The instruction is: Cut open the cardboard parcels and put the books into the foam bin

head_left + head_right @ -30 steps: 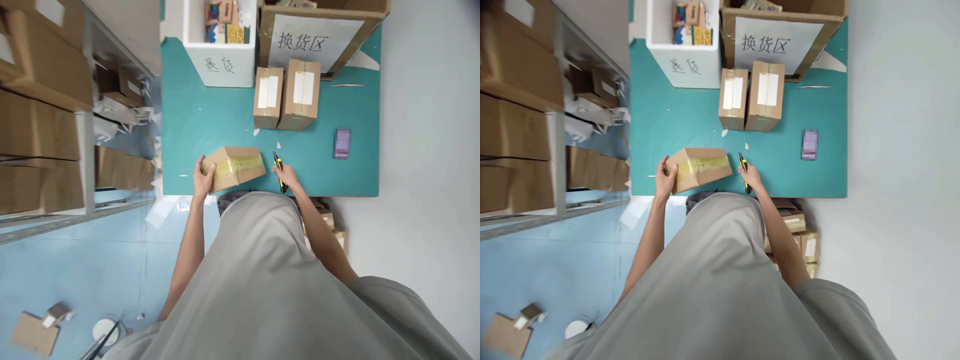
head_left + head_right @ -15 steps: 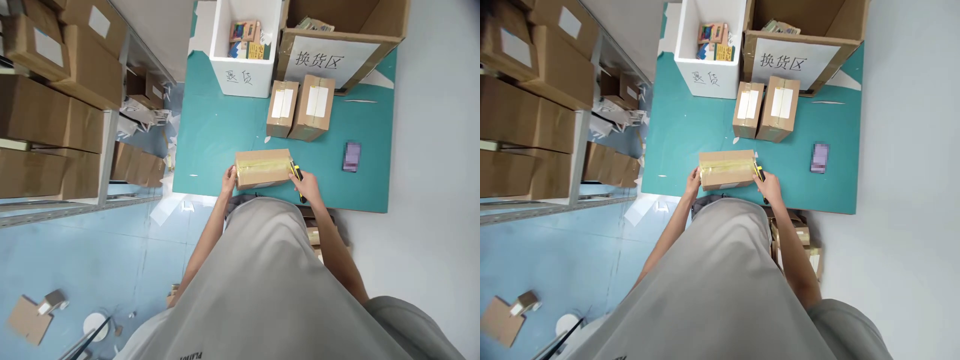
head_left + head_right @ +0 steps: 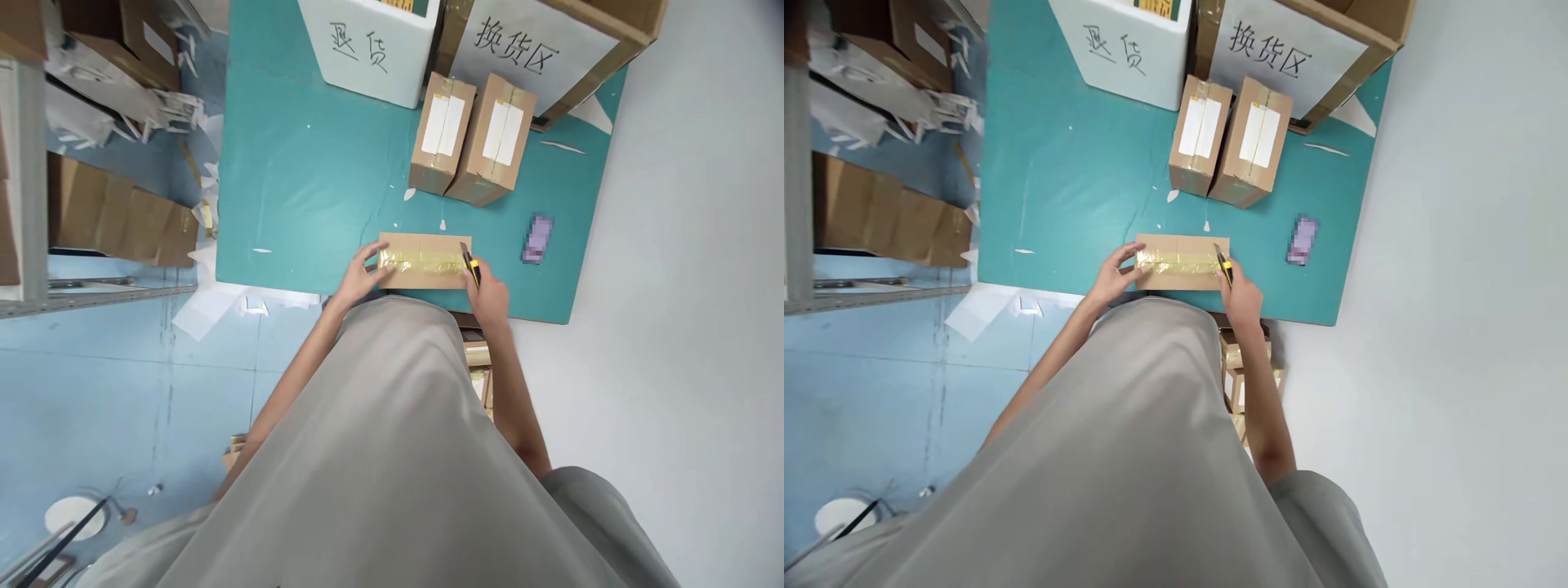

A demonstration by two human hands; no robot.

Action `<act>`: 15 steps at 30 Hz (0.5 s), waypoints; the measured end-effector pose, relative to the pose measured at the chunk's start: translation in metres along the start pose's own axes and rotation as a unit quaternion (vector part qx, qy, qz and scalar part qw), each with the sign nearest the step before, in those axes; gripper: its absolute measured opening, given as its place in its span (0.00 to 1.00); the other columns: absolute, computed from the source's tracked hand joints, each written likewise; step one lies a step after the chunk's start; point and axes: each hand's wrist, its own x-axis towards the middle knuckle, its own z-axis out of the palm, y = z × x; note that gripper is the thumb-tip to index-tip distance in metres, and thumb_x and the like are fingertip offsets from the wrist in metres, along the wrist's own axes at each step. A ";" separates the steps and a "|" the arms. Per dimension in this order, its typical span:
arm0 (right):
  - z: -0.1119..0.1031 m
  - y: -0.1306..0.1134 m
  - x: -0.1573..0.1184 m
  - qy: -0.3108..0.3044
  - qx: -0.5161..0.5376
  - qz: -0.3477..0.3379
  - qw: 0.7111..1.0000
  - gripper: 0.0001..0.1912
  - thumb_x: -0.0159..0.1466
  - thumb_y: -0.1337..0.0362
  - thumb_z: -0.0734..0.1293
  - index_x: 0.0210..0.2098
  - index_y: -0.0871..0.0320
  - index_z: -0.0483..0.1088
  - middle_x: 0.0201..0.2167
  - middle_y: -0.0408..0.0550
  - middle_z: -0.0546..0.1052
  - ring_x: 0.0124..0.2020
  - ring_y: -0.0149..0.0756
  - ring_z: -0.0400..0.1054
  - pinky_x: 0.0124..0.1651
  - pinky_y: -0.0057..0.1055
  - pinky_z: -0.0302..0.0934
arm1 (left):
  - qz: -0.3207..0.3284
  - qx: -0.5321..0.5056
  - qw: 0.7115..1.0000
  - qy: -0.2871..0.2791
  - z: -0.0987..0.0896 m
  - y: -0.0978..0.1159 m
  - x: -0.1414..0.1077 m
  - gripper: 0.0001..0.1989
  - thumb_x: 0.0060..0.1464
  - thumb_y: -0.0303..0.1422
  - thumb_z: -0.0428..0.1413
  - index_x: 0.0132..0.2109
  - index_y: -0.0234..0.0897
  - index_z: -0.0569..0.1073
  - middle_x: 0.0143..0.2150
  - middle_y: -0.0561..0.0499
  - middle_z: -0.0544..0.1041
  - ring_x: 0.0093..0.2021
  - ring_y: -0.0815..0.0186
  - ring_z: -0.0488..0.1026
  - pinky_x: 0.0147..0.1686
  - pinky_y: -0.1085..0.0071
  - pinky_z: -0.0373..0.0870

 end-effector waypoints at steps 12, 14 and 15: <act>-0.022 -0.096 0.059 -0.131 -0.183 -0.289 0.930 0.27 0.81 0.52 0.52 0.73 0.54 0.61 0.53 0.61 0.84 0.48 0.53 0.80 0.44 0.37 0.62 | -0.014 -0.018 0.997 -0.071 0.001 -0.009 -0.010 0.37 0.54 0.43 0.70 0.69 0.47 0.71 0.75 0.42 0.66 0.71 0.47 0.68 0.59 0.54 0.78; -0.023 -0.098 0.063 -0.137 -0.199 -0.295 0.925 0.27 0.81 0.52 0.51 0.74 0.55 0.60 0.53 0.62 0.83 0.49 0.53 0.79 0.44 0.37 0.62 | -0.012 -0.020 0.997 -0.072 0.001 -0.009 -0.011 0.38 0.54 0.43 0.69 0.69 0.47 0.70 0.75 0.42 0.66 0.71 0.47 0.68 0.59 0.53 0.78; -0.024 -0.099 0.065 -0.139 -0.204 -0.296 0.923 0.27 0.81 0.52 0.51 0.73 0.55 0.60 0.53 0.63 0.83 0.49 0.53 0.79 0.44 0.37 0.62 | -0.012 -0.020 0.997 -0.072 0.001 -0.009 -0.011 0.38 0.54 0.43 0.69 0.70 0.47 0.70 0.75 0.42 0.65 0.71 0.47 0.68 0.59 0.53 0.78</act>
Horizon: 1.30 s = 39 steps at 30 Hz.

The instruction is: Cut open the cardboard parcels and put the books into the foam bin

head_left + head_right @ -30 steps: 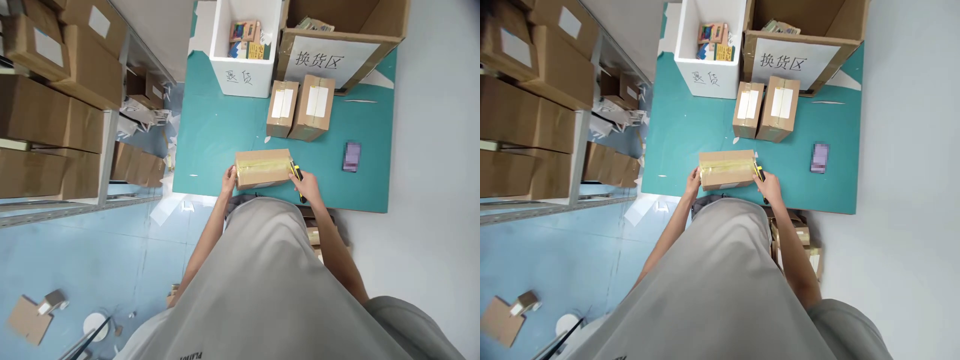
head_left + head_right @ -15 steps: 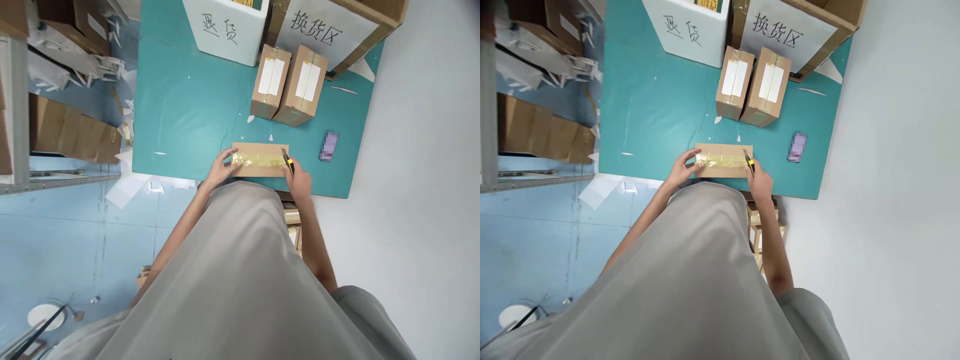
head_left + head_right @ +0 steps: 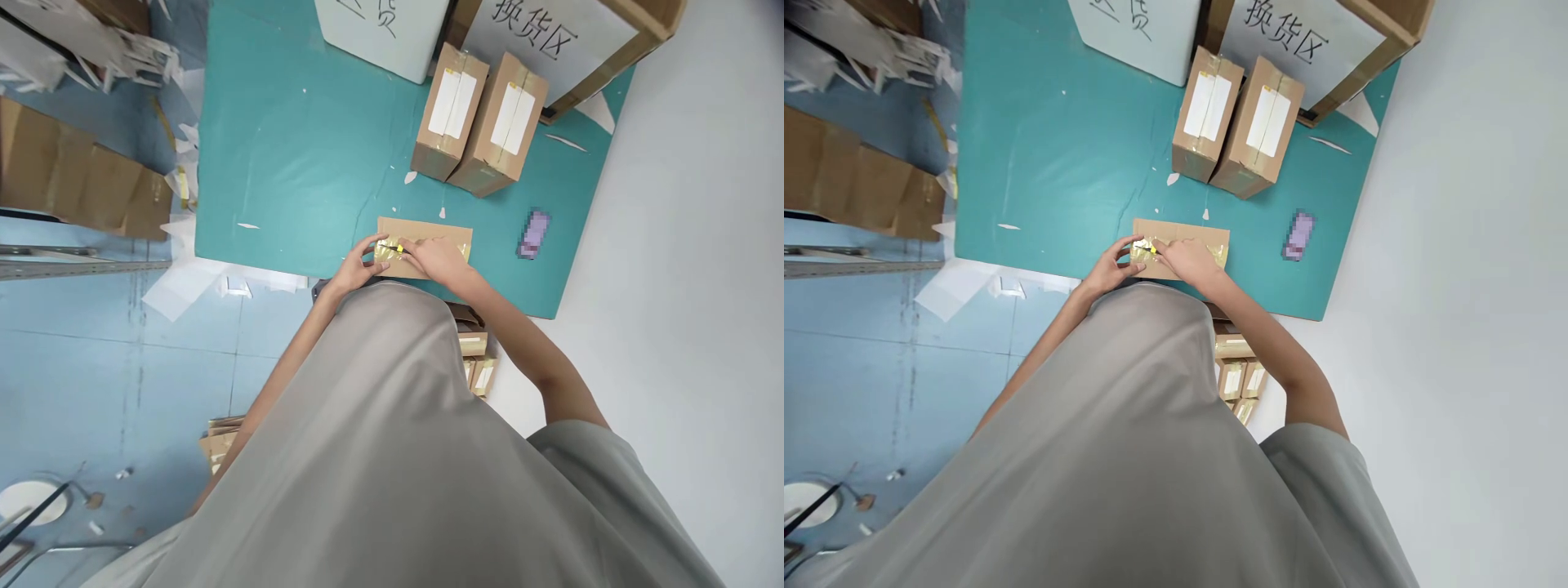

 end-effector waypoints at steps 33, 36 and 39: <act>-0.014 0.023 -0.006 -0.020 -0.047 0.000 0.999 0.21 0.77 0.67 0.57 0.57 0.61 0.79 0.47 0.63 0.85 0.50 0.53 0.79 0.47 0.41 0.63 | -0.015 -0.009 0.999 0.033 0.002 -0.002 -0.001 0.40 0.52 0.46 0.72 0.70 0.47 0.72 0.76 0.41 0.64 0.69 0.46 0.70 0.62 0.51 0.77; -0.006 0.054 -0.038 -0.051 -0.076 0.059 0.994 0.20 0.76 0.68 0.58 0.56 0.60 0.80 0.47 0.64 0.85 0.50 0.54 0.79 0.45 0.40 0.62 | -0.013 -0.008 0.999 0.041 0.001 -0.005 0.001 0.41 0.50 0.48 0.73 0.69 0.46 0.73 0.76 0.41 0.65 0.68 0.45 0.71 0.62 0.49 0.77; 0.002 0.083 -0.071 -0.075 -0.085 0.110 0.988 0.18 0.77 0.63 0.61 0.57 0.58 0.80 0.47 0.66 0.85 0.50 0.56 0.79 0.44 0.41 0.61 | -0.007 -0.003 0.999 0.041 0.002 -0.008 0.003 0.42 0.50 0.49 0.73 0.69 0.46 0.73 0.75 0.41 0.66 0.67 0.45 0.72 0.60 0.50 0.78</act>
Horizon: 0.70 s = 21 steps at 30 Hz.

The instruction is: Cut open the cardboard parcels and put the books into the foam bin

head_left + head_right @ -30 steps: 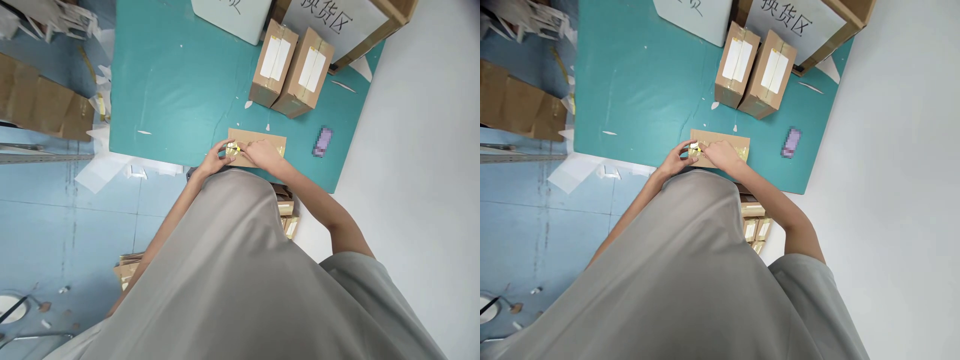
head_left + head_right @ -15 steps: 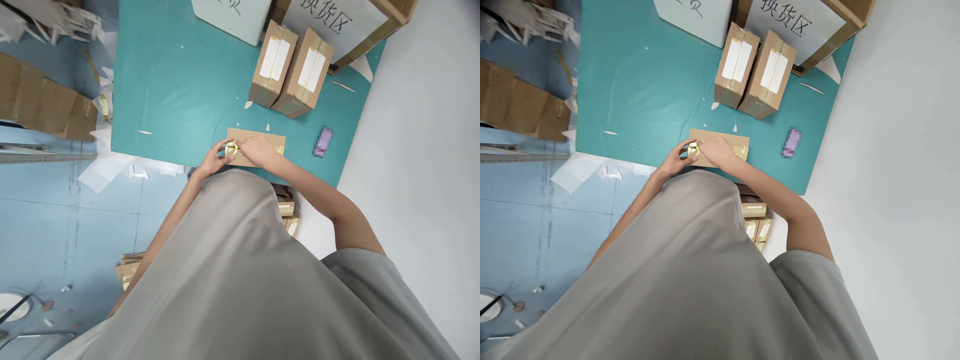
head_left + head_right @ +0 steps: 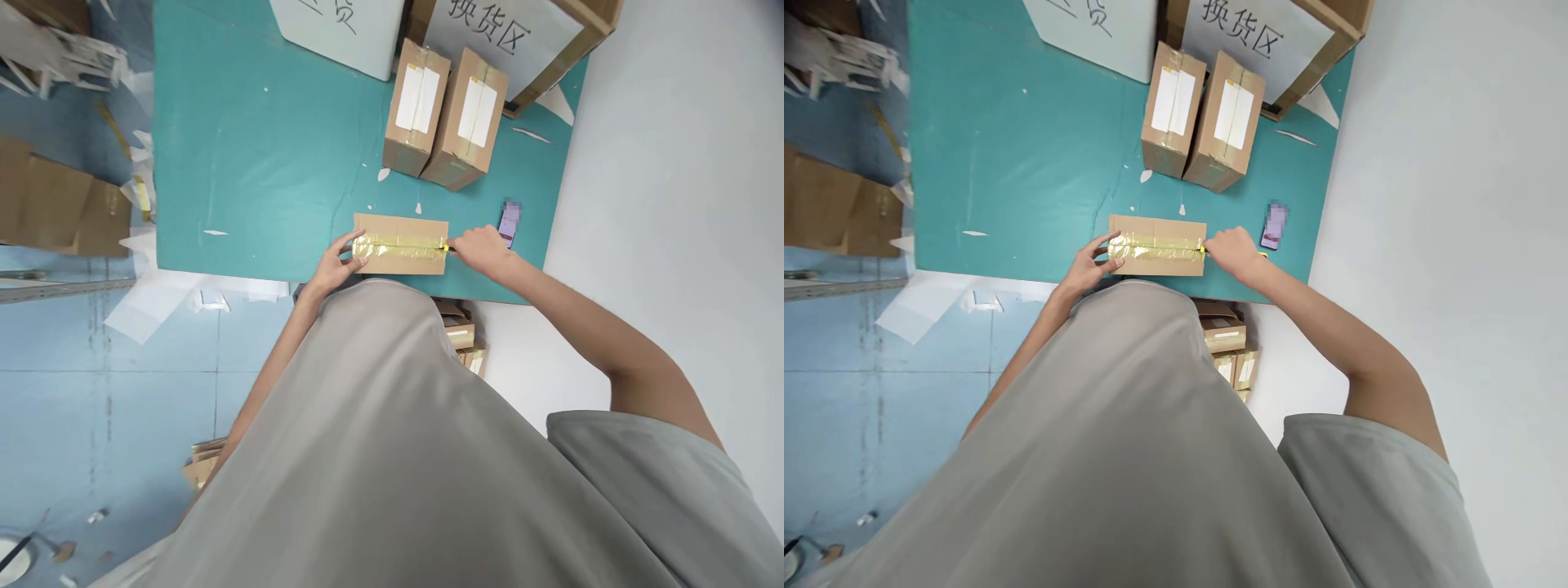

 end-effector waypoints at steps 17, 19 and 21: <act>0.058 0.020 -0.042 0.029 0.131 0.094 0.986 0.19 0.77 0.56 0.64 0.63 0.43 0.78 0.51 0.58 0.85 0.48 0.53 0.79 0.46 0.40 0.62 | -0.013 -0.003 0.999 -0.044 -0.010 0.013 0.000 0.39 0.50 0.42 0.70 0.69 0.45 0.74 0.74 0.42 0.70 0.67 0.47 0.72 0.64 0.51 0.74; 0.065 0.018 -0.045 0.022 0.143 0.101 0.984 0.19 0.76 0.55 0.65 0.63 0.43 0.78 0.52 0.58 0.85 0.48 0.52 0.79 0.47 0.40 0.63 | -0.018 0.001 0.998 -0.052 -0.011 0.014 0.000 0.39 0.51 0.41 0.69 0.69 0.45 0.74 0.74 0.43 0.69 0.68 0.47 0.72 0.64 0.51 0.74; 0.072 0.017 -0.047 0.022 0.162 0.105 0.981 0.19 0.76 0.54 0.65 0.63 0.44 0.79 0.52 0.58 0.85 0.48 0.53 0.79 0.47 0.40 0.63 | -0.022 0.002 0.998 -0.057 -0.012 0.013 0.000 0.39 0.51 0.41 0.69 0.70 0.46 0.74 0.74 0.42 0.70 0.68 0.47 0.72 0.64 0.52 0.74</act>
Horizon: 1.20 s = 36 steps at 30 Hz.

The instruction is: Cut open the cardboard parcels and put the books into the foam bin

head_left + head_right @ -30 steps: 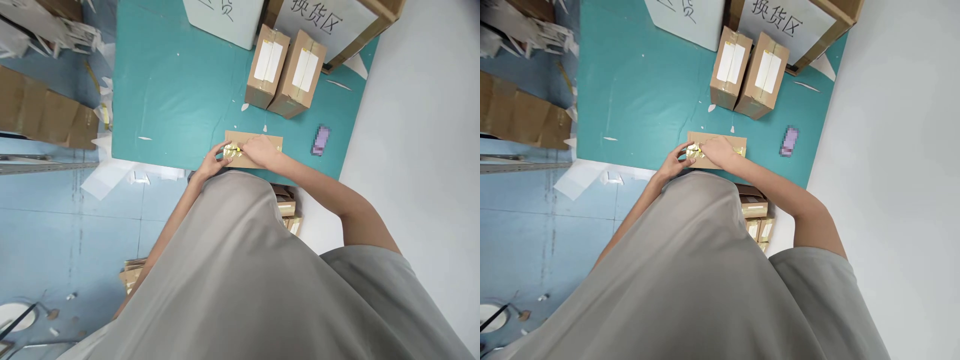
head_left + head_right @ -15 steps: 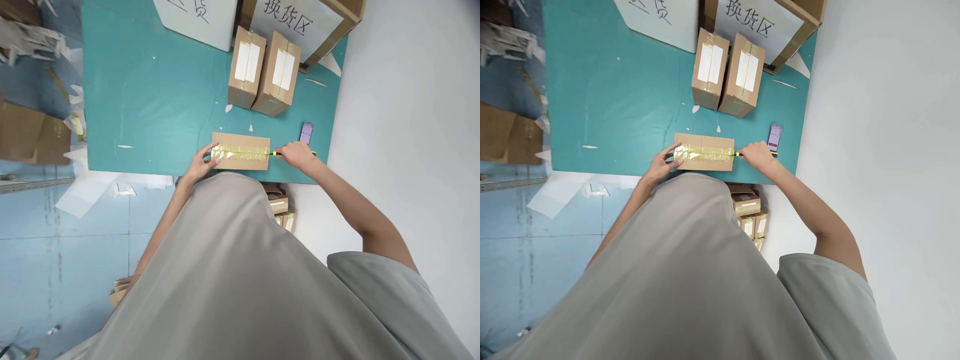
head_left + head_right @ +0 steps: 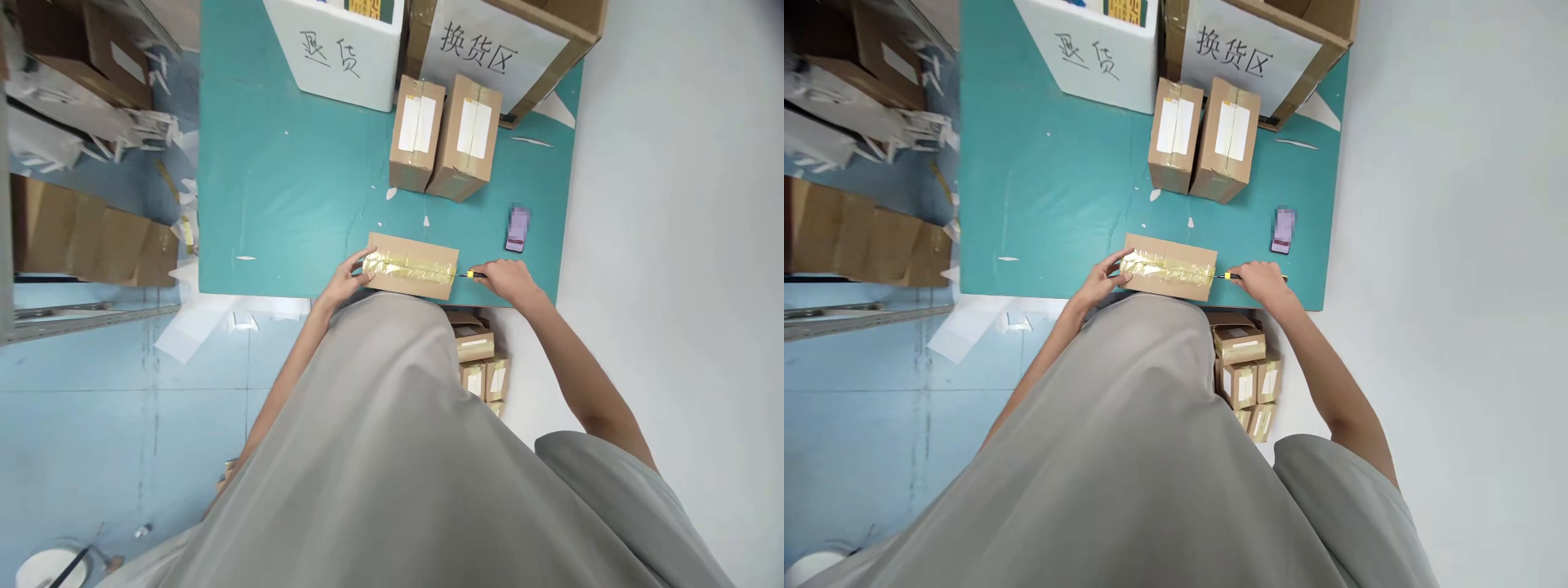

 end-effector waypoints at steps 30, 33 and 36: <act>0.089 -0.108 0.091 0.208 0.665 -0.012 0.718 0.34 0.63 0.33 0.63 0.45 0.58 0.75 0.43 0.54 0.83 0.47 0.46 0.75 0.51 0.38 0.70 | -0.052 -0.061 0.980 0.182 -0.075 -0.026 -0.026 0.42 0.46 0.37 0.68 0.69 0.37 0.72 0.70 0.36 0.71 0.58 0.53 0.76 0.58 0.57 0.73; 0.066 -0.112 0.082 0.259 0.641 -0.036 0.721 0.29 0.69 0.37 0.62 0.45 0.59 0.75 0.41 0.52 0.81 0.43 0.44 0.74 0.47 0.35 0.68 | -0.075 -0.030 0.979 0.188 -0.063 -0.036 -0.021 0.47 0.43 0.32 0.68 0.72 0.35 0.68 0.62 0.35 0.77 0.51 0.57 0.78 0.55 0.57 0.74; 0.037 -0.100 0.069 0.325 0.546 -0.028 0.771 0.28 0.74 0.41 0.59 0.47 0.59 0.76 0.38 0.51 0.80 0.39 0.43 0.73 0.44 0.35 0.66 | -0.090 -0.013 0.987 0.134 -0.029 -0.038 -0.006 0.52 0.45 0.30 0.67 0.77 0.37 0.60 0.55 0.38 0.79 0.47 0.58 0.79 0.51 0.59 0.75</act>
